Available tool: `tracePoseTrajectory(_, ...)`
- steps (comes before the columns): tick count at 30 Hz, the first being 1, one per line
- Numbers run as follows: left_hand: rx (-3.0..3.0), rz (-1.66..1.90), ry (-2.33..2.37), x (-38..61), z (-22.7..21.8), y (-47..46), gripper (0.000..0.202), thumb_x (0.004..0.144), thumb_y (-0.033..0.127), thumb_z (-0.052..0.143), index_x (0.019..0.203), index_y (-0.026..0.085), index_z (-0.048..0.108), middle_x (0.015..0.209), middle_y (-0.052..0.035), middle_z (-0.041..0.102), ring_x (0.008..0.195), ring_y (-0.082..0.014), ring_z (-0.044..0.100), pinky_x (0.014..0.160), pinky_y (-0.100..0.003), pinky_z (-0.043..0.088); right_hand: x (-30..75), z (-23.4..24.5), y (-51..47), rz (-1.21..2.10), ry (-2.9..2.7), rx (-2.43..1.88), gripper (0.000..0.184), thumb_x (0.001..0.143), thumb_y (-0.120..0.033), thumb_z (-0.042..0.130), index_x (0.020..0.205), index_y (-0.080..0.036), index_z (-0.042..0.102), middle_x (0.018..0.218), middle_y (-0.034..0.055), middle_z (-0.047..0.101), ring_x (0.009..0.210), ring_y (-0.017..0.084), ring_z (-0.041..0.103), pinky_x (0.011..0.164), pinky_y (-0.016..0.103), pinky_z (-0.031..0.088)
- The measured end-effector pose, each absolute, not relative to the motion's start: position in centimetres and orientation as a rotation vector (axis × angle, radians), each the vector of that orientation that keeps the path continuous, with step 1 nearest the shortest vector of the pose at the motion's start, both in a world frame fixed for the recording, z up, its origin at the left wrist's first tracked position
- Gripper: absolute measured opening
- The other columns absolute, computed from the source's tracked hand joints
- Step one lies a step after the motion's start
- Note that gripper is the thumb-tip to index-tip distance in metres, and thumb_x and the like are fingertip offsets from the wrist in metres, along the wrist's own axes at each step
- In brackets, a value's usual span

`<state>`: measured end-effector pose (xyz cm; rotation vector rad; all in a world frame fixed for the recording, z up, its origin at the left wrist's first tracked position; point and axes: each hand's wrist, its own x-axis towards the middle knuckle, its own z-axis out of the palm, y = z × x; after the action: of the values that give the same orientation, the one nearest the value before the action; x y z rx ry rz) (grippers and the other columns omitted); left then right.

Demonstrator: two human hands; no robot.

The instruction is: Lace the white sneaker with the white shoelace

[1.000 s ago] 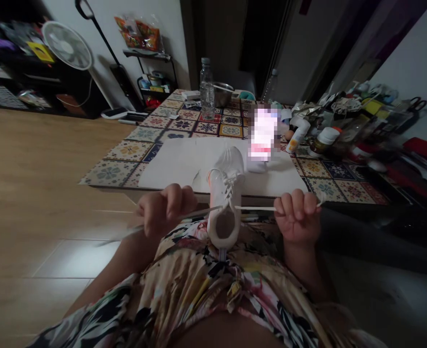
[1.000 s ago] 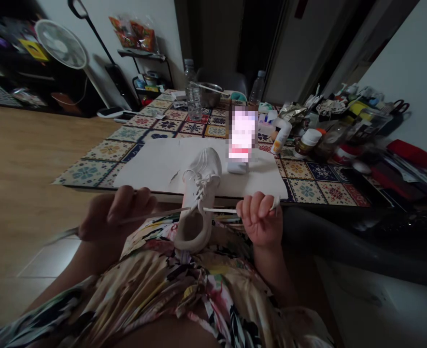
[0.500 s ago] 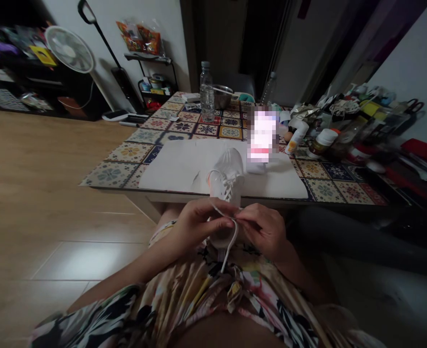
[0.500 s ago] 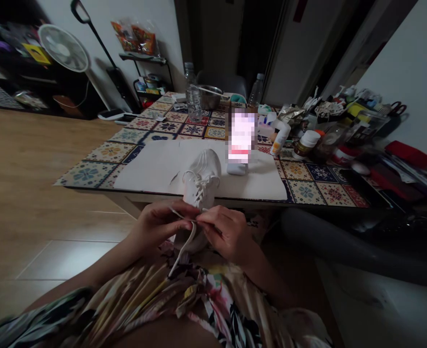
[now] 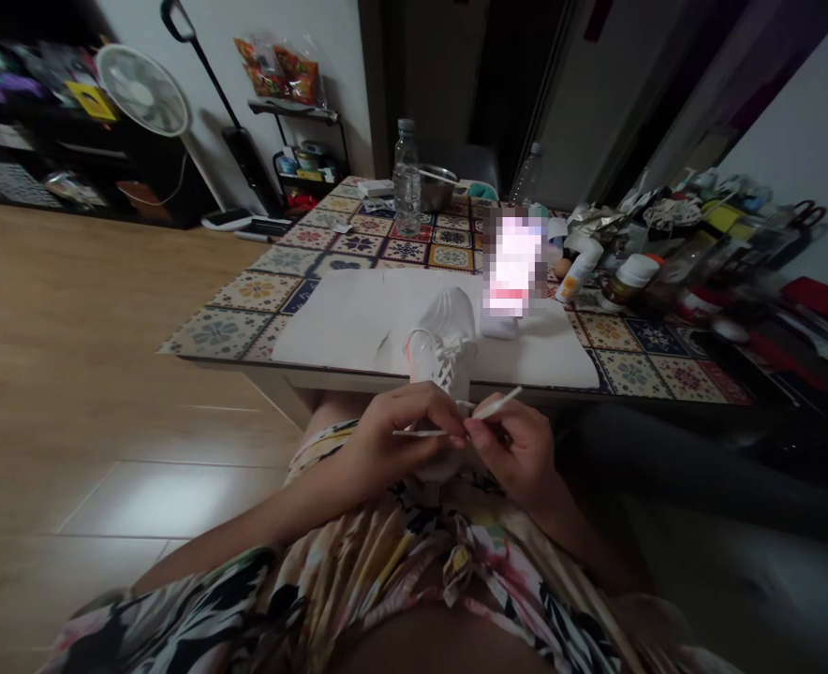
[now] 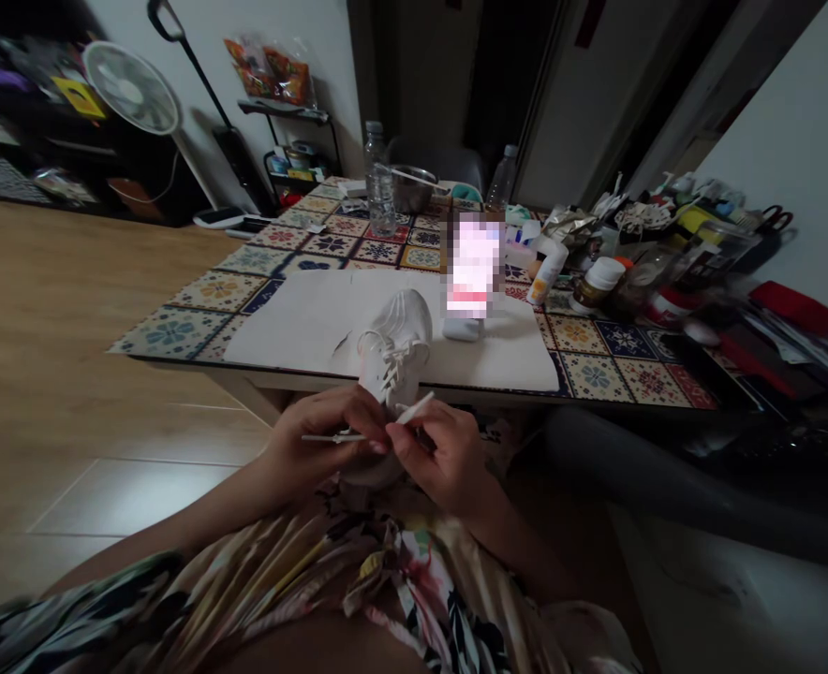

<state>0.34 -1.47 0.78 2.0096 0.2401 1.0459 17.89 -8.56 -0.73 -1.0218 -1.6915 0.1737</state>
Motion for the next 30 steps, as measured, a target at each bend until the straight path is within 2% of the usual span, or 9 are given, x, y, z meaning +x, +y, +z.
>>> tracePoseTrajectory(3, 2.086, 1.077, 0.201, 0.5, 1.1, -1.6, 0.009, 0.088, 0.016, 0.067, 0.081, 0.015, 0.072, 0.078, -0.0059, 0.073, 0.074, -0.0137, 0.067, 0.068, -0.022, 0.052, 18.0, -0.9, -8.6, 0.191, -1.612, -1.059, 0.01, 0.089, -0.02, 0.063, 0.081, -0.023, 0.058, 0.066, -0.0035, 0.06, 0.055, 0.01, 0.053, 0.05, 0.021, 0.041)
tracePoseTrajectory(5, 2.12, 1.136, 0.182, 0.5, 1.1, -1.6, 0.006, 0.088, 0.014, 0.067, 0.085, 0.015, 0.072, 0.077, -0.0056, 0.073, 0.074, -0.0138, 0.067, 0.069, -0.022, 0.052, 18.1, -0.7, -8.6, 0.203, -1.66, -1.027, 0.007, 0.09, -0.017, 0.059, 0.09, -0.023, 0.061, 0.074, -0.0008, 0.065, 0.064, 0.012, 0.059, 0.058, 0.022, 0.046)
tracePoseTrajectory(8, 2.1, 1.211, 0.18, 0.3, 0.8, -1.5, 0.01, 0.087, 0.009, 0.066, 0.085, 0.016, 0.072, 0.079, -0.0051, 0.072, 0.077, -0.0133, 0.067, 0.072, -0.022, 0.052, 18.1, -0.2, -8.6, 0.228, -1.785, -0.942, 0.014, 0.088, -0.012, 0.054, 0.093, -0.021, 0.063, 0.083, 0.0034, 0.068, 0.078, 0.016, 0.063, 0.072, 0.027, 0.051)
tracePoseTrajectory(12, 1.997, 1.172, 0.256, 0.0, 0.4, -1.5, 0.009, 0.085, 0.008, 0.068, 0.079, 0.016, 0.07, 0.081, -0.0039, 0.071, 0.078, -0.0123, 0.066, 0.073, -0.021, 0.052, 17.8, 0.0, -8.3, 0.218, -1.809, -0.918, 0.014, 0.082, -0.01, 0.056, 0.089, -0.021, 0.062, 0.082, 0.0034, 0.066, 0.078, 0.016, 0.063, 0.072, 0.028, 0.052)
tracePoseTrajectory(17, 1.643, 1.09, 0.446, 0.3, 0.7, -1.9, 0.009, 0.082, 0.02, 0.073, 0.076, 0.014, 0.069, 0.07, -0.0014, 0.069, 0.064, -0.0102, 0.061, 0.061, -0.019, 0.049, 18.0, -1.2, -7.8, -0.001, -1.821, -0.897, 0.027, 0.085, -0.006, 0.058, 0.103, -0.026, 0.058, 0.088, 0.002, 0.068, 0.081, 0.016, 0.066, 0.072, 0.026, 0.053)
tracePoseTrajectory(20, 1.429, 1.022, 0.502, 0.7, 1.1, -2.0, 0.014, 0.075, 0.023, 0.079, 0.071, 0.014, 0.069, 0.065, -0.0002, 0.068, 0.059, -0.0091, 0.059, 0.057, -0.018, 0.047, 18.5, -1.6, -7.9, -0.201, -1.933, -0.878, 0.031, 0.086, -0.006, 0.057, 0.109, -0.028, 0.058, 0.094, 0.0025, 0.069, 0.081, 0.016, 0.065, 0.072, 0.028, 0.052)
tracePoseTrajectory(25, 1.305, 0.913, 0.522, 1.1, 1.2, -1.9, 0.015, 0.065, 0.021, 0.085, 0.067, 0.014, 0.071, 0.062, -0.0004, 0.071, 0.057, -0.0095, 0.06, 0.057, -0.019, 0.048, 18.5, -1.5, -8.0, -0.284, -1.916, -0.864, 0.025, 0.089, -0.009, 0.056, 0.102, -0.028, 0.064, 0.092, 0.0024, 0.065, 0.077, 0.016, 0.06, 0.068, 0.029, 0.048)
tracePoseTrajectory(27, 1.278, 0.917, 0.517, 1.2, 1.0, -1.6, 0.015, 0.065, 0.02, 0.085, 0.067, 0.014, 0.072, 0.061, -0.0004, 0.071, 0.054, -0.009, 0.059, 0.054, -0.018, 0.047, 18.3, -1.4, -7.8, -0.155, -1.808, -0.854, 0.02, 0.09, -0.013, 0.059, 0.096, -0.03, 0.067, 0.095, 0.0022, 0.064, 0.084, 0.017, 0.061, 0.074, 0.032, 0.049)
tracePoseTrajectory(30, 1.106, 1.04, 0.501, 1.1, 0.9, -0.2, 0.019, 0.07, 0.021, 0.083, 0.065, 0.014, 0.066, 0.068, -0.0018, 0.074, 0.057, -0.0093, 0.062, 0.055, -0.017, 0.048, 18.6, -1.5, -7.1, 0.186, -1.533, -0.749, 0.008, 0.088, -0.032, 0.069, 0.08, -0.03, 0.067, 0.099, 0.002, 0.064, 0.103, 0.022, 0.06, 0.089, 0.04, 0.049)
